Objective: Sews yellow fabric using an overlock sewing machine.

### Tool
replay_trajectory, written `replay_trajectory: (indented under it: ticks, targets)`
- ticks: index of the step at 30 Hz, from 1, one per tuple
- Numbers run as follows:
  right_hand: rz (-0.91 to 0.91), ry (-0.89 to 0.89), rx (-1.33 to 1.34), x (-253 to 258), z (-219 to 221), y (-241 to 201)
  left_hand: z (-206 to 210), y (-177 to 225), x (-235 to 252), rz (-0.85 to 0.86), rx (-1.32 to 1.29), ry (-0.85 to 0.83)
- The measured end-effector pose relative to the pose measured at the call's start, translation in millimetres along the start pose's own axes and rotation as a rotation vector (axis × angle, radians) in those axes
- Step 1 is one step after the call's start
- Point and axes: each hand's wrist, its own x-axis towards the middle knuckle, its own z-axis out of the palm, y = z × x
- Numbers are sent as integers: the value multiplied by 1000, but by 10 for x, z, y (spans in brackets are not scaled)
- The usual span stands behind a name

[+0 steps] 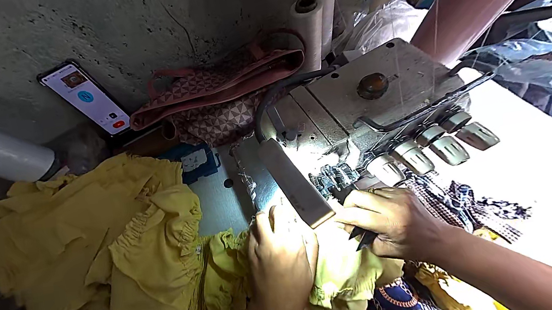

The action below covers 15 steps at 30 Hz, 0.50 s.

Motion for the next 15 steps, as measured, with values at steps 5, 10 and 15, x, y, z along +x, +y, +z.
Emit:
replay_trajectory:
  ticks: [5, 10, 15]
  targets:
    - [-2, 47, 20, 11, 102, -8, 86, -267, 170, -179, -580, -127]
    - [-5, 0, -3, -6, 45, 19, 112, -312, 148, -186, -694, -132]
    - [39, 47, 95, -5, 69, 2, 152, -277, 146, -223, -713, -116]
